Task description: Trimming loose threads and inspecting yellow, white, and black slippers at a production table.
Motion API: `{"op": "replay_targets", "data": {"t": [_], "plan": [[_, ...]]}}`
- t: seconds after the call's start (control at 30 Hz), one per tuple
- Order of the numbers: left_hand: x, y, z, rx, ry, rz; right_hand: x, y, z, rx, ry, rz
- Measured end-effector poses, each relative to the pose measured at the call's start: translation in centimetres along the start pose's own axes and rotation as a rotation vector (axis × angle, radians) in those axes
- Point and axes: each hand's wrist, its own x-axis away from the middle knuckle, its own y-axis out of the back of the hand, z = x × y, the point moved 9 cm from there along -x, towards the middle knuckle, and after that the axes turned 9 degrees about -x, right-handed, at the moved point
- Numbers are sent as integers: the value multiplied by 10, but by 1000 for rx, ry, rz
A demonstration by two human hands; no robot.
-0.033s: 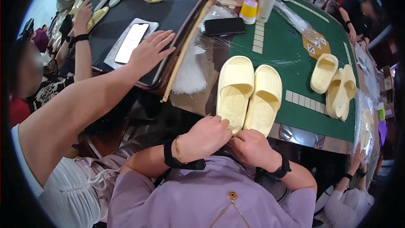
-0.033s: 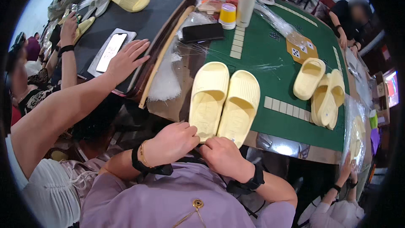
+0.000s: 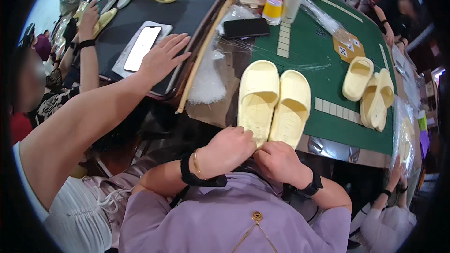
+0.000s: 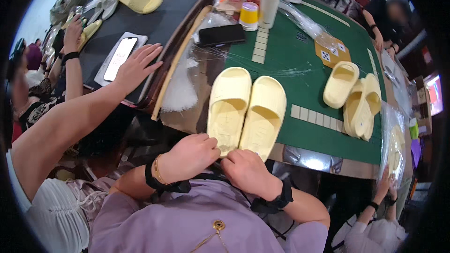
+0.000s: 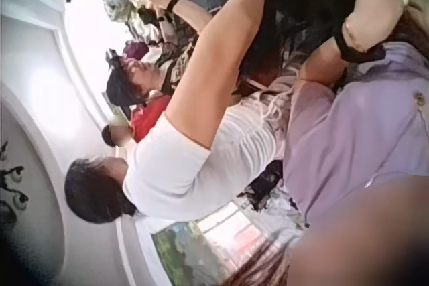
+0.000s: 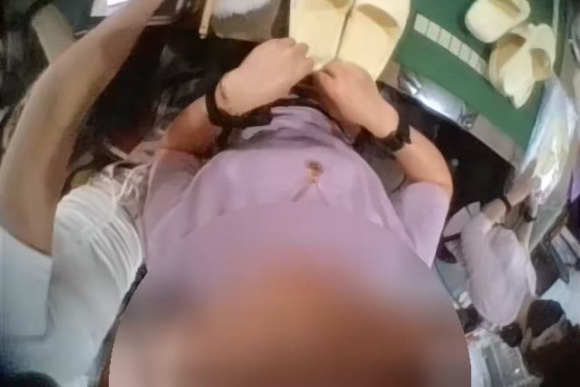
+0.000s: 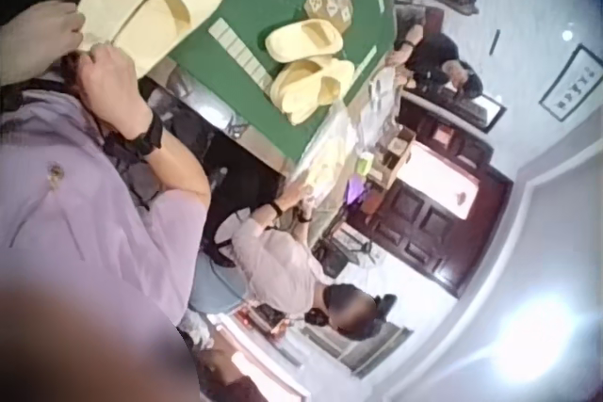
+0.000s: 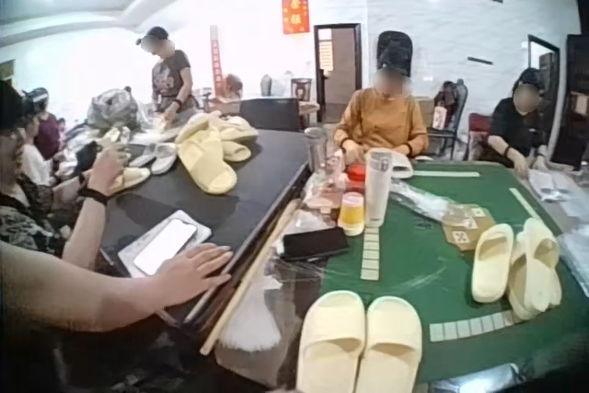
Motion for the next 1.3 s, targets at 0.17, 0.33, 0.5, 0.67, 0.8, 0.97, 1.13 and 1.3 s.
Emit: {"op": "replay_targets", "data": {"t": [0.17,0.33,0.5,0.67,0.8,0.97,1.13,1.3], "plan": [[-19,-14,16,-9,42,16,-4,15,-25,75,-61,-76],[-48,-19,29,-91,64,-50,-6,40,-59,160,-163,-213],[-67,-23,48,-99,141,-145,-7,52,-85,280,-207,-317],[-55,21,71,197,229,-536,-3,56,-84,289,-196,-396],[-51,16,128,370,540,-578,2,72,-66,252,-130,-446],[-63,-16,174,339,659,-432,6,109,-72,149,-109,-627],[-75,-38,199,319,758,-368,22,140,-108,-7,-359,-801],[-81,-49,222,236,854,-299,23,99,-95,-26,-539,-508]]}}
